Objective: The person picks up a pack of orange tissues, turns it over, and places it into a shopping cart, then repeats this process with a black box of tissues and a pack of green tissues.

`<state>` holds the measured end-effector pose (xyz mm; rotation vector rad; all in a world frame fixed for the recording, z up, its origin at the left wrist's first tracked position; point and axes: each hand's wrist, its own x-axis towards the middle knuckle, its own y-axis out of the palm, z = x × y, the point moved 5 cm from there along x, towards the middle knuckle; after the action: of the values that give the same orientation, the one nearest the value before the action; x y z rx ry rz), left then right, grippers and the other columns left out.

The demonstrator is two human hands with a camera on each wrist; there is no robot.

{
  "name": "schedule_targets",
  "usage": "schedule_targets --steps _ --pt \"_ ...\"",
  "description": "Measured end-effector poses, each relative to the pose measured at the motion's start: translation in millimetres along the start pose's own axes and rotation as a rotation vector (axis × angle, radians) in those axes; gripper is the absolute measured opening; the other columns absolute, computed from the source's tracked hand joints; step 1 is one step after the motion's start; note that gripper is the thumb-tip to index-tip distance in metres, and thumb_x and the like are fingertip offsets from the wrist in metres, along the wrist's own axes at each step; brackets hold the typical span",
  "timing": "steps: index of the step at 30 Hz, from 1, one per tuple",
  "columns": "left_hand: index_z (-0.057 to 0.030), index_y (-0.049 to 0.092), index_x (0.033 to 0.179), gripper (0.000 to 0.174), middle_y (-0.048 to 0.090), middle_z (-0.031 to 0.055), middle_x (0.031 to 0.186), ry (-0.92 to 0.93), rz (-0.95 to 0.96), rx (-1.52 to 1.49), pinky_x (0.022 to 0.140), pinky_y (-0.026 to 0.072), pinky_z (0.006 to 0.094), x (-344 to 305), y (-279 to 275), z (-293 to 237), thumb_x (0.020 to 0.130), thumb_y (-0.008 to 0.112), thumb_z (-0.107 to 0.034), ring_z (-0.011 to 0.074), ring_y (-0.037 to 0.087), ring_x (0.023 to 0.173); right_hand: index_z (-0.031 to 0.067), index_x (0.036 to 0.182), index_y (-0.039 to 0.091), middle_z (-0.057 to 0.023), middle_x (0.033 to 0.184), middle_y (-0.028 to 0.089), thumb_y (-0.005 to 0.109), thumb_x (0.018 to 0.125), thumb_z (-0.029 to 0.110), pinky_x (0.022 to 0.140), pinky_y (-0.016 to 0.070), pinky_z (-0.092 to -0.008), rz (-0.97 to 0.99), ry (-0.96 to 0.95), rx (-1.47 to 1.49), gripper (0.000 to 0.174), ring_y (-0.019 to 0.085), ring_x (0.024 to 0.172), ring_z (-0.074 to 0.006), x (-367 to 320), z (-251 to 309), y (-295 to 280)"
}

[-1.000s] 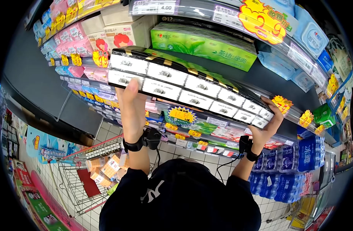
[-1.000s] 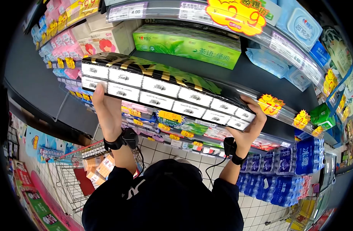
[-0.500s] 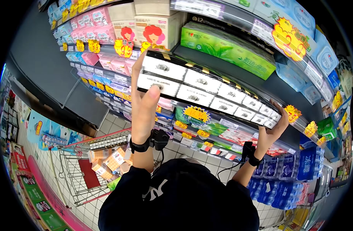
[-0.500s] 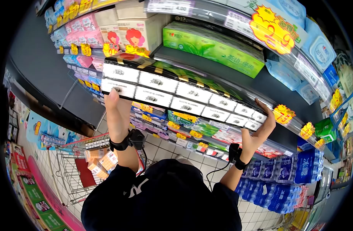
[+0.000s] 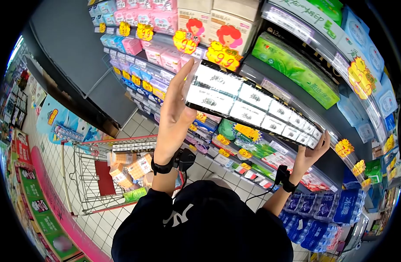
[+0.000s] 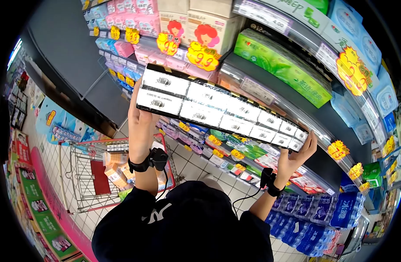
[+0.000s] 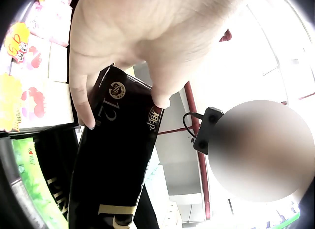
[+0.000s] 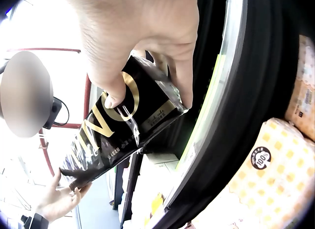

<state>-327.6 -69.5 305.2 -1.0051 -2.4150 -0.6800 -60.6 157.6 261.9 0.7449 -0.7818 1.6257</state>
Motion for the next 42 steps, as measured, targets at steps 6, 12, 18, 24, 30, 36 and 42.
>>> schedule_targets --steps 6,12,18,24,30,36,42 --pt "0.0035 0.029 0.137 0.080 0.033 0.0151 0.140 0.075 -0.026 0.061 0.104 0.0265 0.0361 -7.5 -30.9 -10.8 0.084 0.057 -0.049 0.0244 0.033 0.128 0.0019 0.136 0.025 -0.0108 0.140 0.026 0.066 0.079 0.042 0.106 0.0254 -0.0384 0.040 0.013 -0.040 0.081 0.022 0.133 -0.0287 -7.5 15.5 21.4" --pt "0.0004 0.032 0.137 0.069 0.044 0.0097 0.133 0.116 -0.057 0.073 0.097 0.0376 0.0307 -17.9 -53.0 -18.2 0.086 0.061 -0.035 0.0174 0.045 0.119 0.0016 0.136 0.025 -0.0112 0.139 0.026 0.063 0.081 0.030 0.105 0.0253 -0.0366 0.053 -0.006 -0.015 0.073 0.023 0.132 -0.0276 -17.2 28.2 35.0" --pt "0.0031 0.029 0.137 0.077 0.030 0.0168 0.143 0.054 -0.023 0.060 0.106 0.0240 0.0369 -24.5 -64.9 -31.7 0.085 0.056 -0.047 0.0263 0.028 0.133 0.0015 0.136 0.025 -0.0110 0.139 0.027 0.061 0.077 0.018 0.106 0.0240 -0.0369 0.060 -0.015 -0.012 0.071 0.023 0.131 -0.0274 -25.7 45.2 43.3" --pt "0.0031 0.028 0.138 0.079 0.028 0.0181 0.144 0.023 -0.014 0.010 0.107 0.0236 0.0373 -36.5 -81.1 -41.4 0.085 0.057 -0.048 0.0269 0.028 0.133 0.0019 0.136 0.024 -0.0110 0.140 0.025 0.064 0.082 0.024 0.105 0.0255 -0.0365 0.085 -0.013 0.024 0.071 0.023 0.131 -0.0268 -34.2 66.4 53.5" --pt "0.0017 0.030 0.137 0.079 0.047 0.0111 0.129 0.037 -0.046 0.036 0.092 0.0423 0.0307 -46.1 -99.0 -56.2 0.080 0.067 -0.038 0.0174 0.048 0.116 0.0017 0.136 0.023 -0.0109 0.140 0.026 0.064 0.084 0.031 0.103 0.0286 -0.0360 0.093 -0.055 -0.012 0.073 0.023 0.132 -0.0257 -44.7 81.6 59.9" --pt "0.0010 0.034 0.133 0.077 0.042 0.0140 0.133 -0.004 -0.061 0.009 0.101 0.0307 0.0359 -60.0 -120.2 -68.3 0.080 0.066 -0.044 0.0217 0.040 0.123 0.0021 0.137 0.024 -0.0134 0.137 0.031 0.062 0.085 0.031 0.100 0.0332 -0.0350 0.072 -0.061 0.028 0.071 0.034 0.125 -0.0245 -56.0 95.5 69.7" --pt "0.0026 0.037 0.132 0.067 0.044 0.0129 0.130 -0.049 -0.068 -0.058 0.099 0.0347 0.0342 -76.3 -144.2 -86.0 0.081 0.068 -0.027 0.0207 0.041 0.121 0.0019 0.132 0.030 -0.0219 0.130 0.043 0.061 0.084 0.027 0.096 0.0376 -0.0338 0.118 0.067 0.220 0.062 0.046 0.115 -0.0242 -69.6 118.5 93.3"
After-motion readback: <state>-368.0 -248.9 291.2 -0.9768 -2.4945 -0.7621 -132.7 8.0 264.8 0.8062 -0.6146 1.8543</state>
